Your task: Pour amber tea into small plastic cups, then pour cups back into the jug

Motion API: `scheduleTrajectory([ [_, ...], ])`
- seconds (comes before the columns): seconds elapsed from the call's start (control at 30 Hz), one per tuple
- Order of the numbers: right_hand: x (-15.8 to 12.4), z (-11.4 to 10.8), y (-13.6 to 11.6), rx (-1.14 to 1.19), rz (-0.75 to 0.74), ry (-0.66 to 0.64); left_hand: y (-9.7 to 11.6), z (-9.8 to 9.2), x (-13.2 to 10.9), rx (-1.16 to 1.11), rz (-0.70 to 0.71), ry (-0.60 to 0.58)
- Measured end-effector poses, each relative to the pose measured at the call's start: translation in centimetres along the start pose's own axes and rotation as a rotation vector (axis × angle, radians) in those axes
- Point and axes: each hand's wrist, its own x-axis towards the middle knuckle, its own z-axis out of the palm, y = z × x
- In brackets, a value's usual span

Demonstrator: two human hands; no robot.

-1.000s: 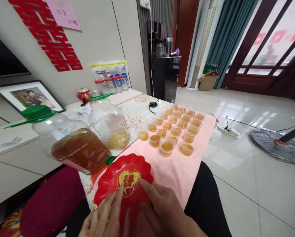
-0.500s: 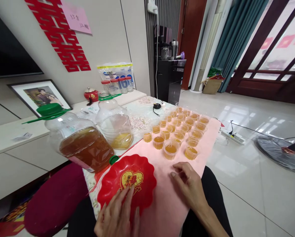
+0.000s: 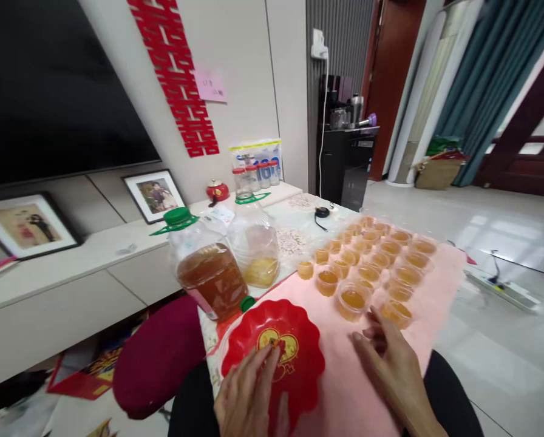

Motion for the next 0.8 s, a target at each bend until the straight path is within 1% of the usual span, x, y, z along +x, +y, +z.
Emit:
scheduleTrajectory([
  [0.07, 0.1, 0.1, 0.5, -0.013, 0.002, -0.001, -1.1, -1.5, 2.2, -0.060, 0.042, -0.039],
  [0.1, 0.1, 0.2, 0.8, -0.019, 0.001, 0.003, -1.4, -2.3, 3.5, -0.084, 0.028, -0.044],
  [0.17, 0.0, 0.3, 1.2, -0.030, -0.002, 0.014, -1.5, -4.0, 6.7, -0.140, -0.064, -0.066],
  [0.2, 0.0, 0.4, 1.4, -0.034, -0.004, 0.021, -1.3, -4.7, 8.3, -0.177, -0.107, -0.040],
  [0.23, -0.1, 0.5, 1.6, -0.037, -0.007, 0.028, -1.1, -5.2, 9.9, -0.219, -0.170, 0.003],
  [0.3, -0.1, 0.8, 2.1, -0.043, -0.016, 0.036, -0.5, -5.8, 12.7, -0.336, -0.218, 0.005],
  [0.4, 0.0, 1.1, 2.8, -0.046, -0.038, 0.038, 0.0, -5.6, 15.9, -0.468, -0.284, -0.051],
  [0.5, 0.0, 1.4, 3.8, -0.067, -0.079, 0.054, -0.2, -4.6, 17.9, -0.516, -0.307, -0.071],
  [0.57, 0.1, 1.5, 4.4, -0.079, -0.112, 0.079, -0.4, -3.9, 18.8, -0.517, -0.307, -0.051],
  [0.63, 0.3, 1.4, 5.0, -0.087, -0.132, 0.073, -0.7, -3.4, 19.6, -0.516, -0.312, -0.023],
  [0.8, 0.8, 0.9, 5.4, -0.147, -0.130, -0.046, -1.1, -3.2, 22.0, -0.506, -0.337, 0.051],
])
